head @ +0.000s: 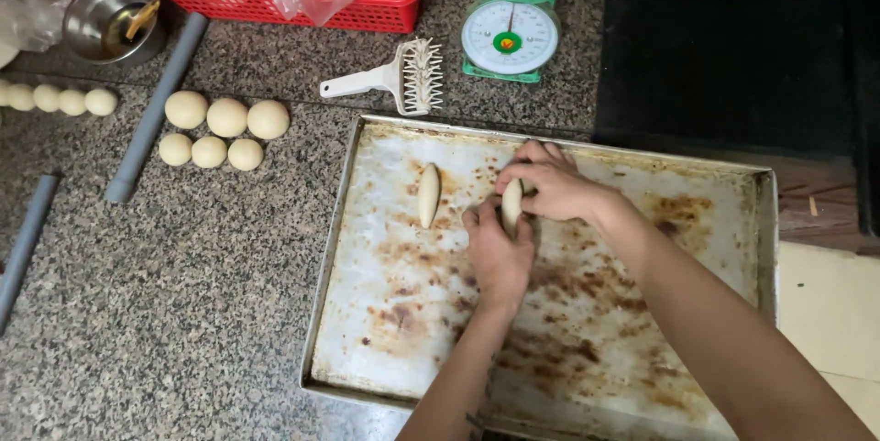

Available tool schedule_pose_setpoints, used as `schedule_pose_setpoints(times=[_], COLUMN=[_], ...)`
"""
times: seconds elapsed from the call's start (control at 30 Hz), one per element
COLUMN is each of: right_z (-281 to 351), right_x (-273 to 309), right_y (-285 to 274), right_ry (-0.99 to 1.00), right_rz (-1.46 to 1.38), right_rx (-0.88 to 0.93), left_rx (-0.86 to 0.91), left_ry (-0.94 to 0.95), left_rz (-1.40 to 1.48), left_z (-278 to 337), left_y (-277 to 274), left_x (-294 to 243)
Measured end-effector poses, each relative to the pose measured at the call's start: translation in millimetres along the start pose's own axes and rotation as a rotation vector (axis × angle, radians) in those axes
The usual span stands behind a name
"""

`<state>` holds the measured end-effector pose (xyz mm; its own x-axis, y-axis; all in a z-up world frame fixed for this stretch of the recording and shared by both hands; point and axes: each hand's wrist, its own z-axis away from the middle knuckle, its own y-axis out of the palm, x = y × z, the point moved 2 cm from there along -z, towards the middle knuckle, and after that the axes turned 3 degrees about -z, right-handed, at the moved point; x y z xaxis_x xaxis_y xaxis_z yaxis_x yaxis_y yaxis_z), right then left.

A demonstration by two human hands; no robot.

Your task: Shape small portions of dough into rolls and place them on a baking tray.

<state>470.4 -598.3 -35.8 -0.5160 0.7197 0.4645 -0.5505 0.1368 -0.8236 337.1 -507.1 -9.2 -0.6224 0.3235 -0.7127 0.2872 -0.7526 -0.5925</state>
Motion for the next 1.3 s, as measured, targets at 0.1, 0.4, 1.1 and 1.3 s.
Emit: schedule_pose_setpoints(times=[0.1,0.4,1.1,1.3], right_z=[6.4,60.4,60.7,78.9], right_x=[-0.2,27.0,36.5,44.7], right_y=[-4.4,-34.5,-9.8,-10.5], right_ry=[-0.016,-0.124,-0.043,0.032], right_rz=[-0.02,-0.364,-0.263,-0.577], right_rx=[-0.01,-0.155,-0.266,-0.435], left_rx=[0.018,0.074,-0.119,-0.108], left_ry=[0.014,0.036,0.429,0.456], left_rz=[-0.004,0.092,0.022,0.103], left_z=[1.6,24.7,59.5,69.1], left_y=[-3.8,-34.7,-152.1,-172.7], left_x=[-5.2,-20.0,45.7,58.4])
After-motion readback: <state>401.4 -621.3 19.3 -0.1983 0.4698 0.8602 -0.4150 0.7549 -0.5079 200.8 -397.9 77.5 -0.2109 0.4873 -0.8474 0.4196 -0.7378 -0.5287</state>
